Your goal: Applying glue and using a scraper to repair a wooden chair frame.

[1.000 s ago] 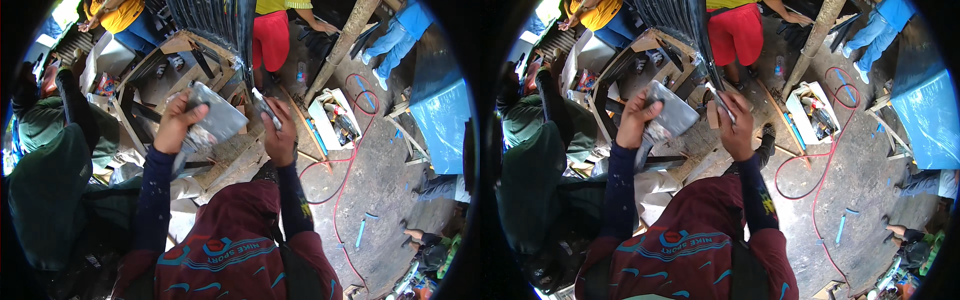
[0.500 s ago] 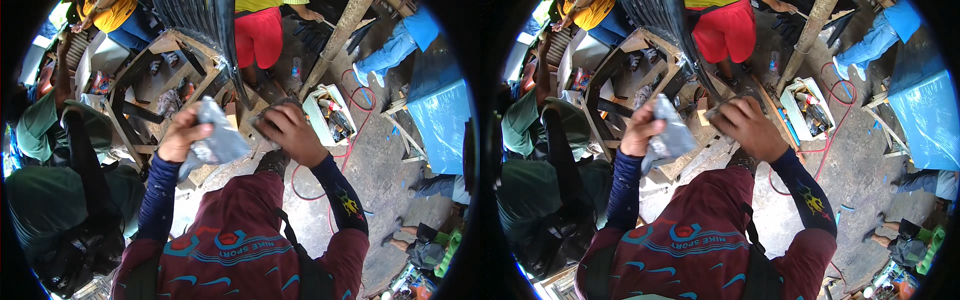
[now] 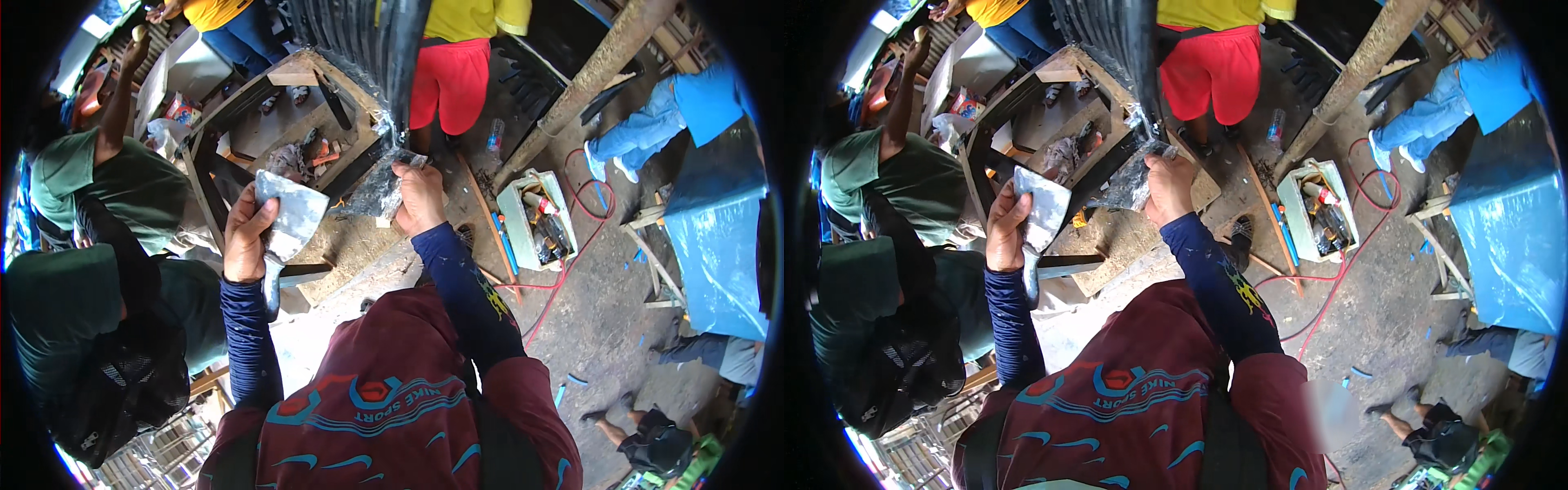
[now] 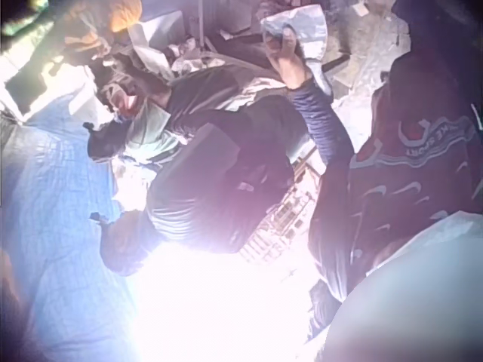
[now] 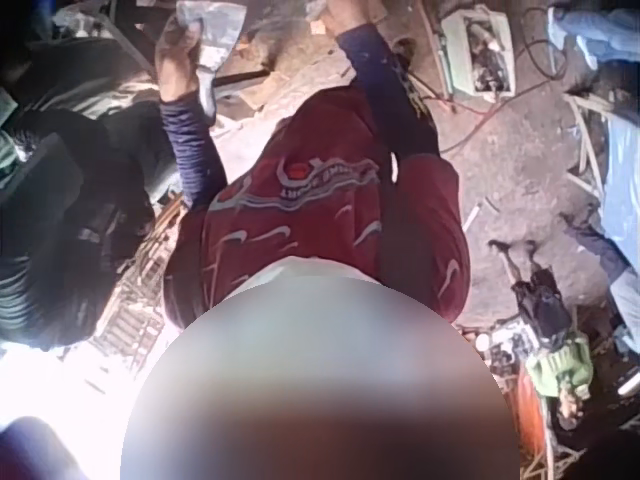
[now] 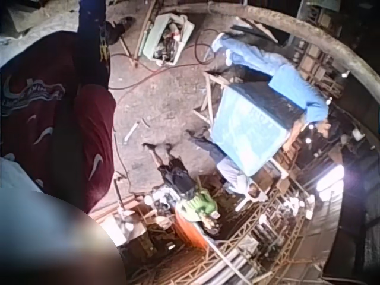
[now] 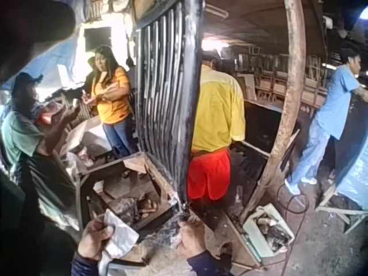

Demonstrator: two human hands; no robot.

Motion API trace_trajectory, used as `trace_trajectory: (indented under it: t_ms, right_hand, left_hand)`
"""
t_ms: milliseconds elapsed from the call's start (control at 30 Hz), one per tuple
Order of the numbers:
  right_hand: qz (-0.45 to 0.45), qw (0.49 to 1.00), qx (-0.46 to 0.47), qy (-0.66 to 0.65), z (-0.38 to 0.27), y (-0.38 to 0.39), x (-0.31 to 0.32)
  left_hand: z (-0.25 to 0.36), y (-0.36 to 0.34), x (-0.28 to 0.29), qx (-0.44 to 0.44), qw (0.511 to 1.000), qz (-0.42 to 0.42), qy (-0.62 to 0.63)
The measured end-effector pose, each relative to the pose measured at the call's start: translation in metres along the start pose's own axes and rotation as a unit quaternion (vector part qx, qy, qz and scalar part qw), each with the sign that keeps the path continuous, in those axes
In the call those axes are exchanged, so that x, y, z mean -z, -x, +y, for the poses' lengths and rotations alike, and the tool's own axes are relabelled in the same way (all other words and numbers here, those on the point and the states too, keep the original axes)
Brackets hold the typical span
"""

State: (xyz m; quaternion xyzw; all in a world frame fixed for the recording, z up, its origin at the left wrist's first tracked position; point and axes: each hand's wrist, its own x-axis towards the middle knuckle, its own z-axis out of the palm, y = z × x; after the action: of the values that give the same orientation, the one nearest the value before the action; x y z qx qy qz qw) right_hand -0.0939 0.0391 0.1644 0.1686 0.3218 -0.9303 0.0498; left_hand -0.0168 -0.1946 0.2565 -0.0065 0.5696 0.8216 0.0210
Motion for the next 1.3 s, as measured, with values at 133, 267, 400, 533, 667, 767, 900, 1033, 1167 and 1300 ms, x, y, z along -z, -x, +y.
trace_trajectory:
  t_ms: [133, 267, 400, 533, 667, 767, 900, 1033, 1167, 1300]
  right_hand:
    - [0.063, 0.994, 0.056, 0.066, -0.002, 0.009, -0.023]
    - [-0.007, 0.984, 0.099, 0.148, -0.041, 0.026, -0.046]
    - [-0.103, 0.843, 0.216, 0.482, -0.105, 0.052, -0.080]
    - [-0.206, 0.339, 0.357, 0.846, -0.131, 0.053, -0.135]
    - [-0.263, 0.151, 0.241, 0.922, -0.097, 0.039, -0.184]
    - [-0.234, 0.055, 0.139, 0.961, -0.060, 0.015, -0.204]
    - [-0.227, -0.017, 0.129, 0.965, -0.032, -0.010, -0.191]
    - [-0.272, -0.030, 0.107, 0.956, -0.049, -0.011, -0.178]
    - [-0.196, 0.276, 0.078, 0.938, -0.105, 0.018, -0.173]
    - [-0.123, 0.426, 0.256, 0.859, -0.108, 0.035, -0.145]
  left_hand:
    - [-0.005, 0.000, 0.001, -0.009, 0.997, 0.020, -0.077]
    - [-0.004, -0.002, 0.006, -0.018, 0.998, -0.006, -0.064]
    - [-0.007, -0.001, 0.009, -0.020, 0.995, -0.023, -0.100]
    - [-0.012, -0.002, 0.010, -0.062, 0.994, -0.044, -0.081]
    - [-0.016, 0.000, 0.011, -0.088, 0.991, -0.055, -0.079]
    - [-0.017, 0.003, 0.012, -0.097, 0.989, -0.052, -0.103]
    - [-0.017, 0.007, 0.013, -0.117, 0.980, -0.047, -0.152]
    - [-0.013, 0.006, 0.013, -0.117, 0.980, -0.045, -0.155]
    - [-0.009, 0.006, 0.014, -0.100, 0.978, -0.052, -0.173]
    - [-0.006, 0.007, 0.014, -0.102, 0.974, -0.045, -0.196]
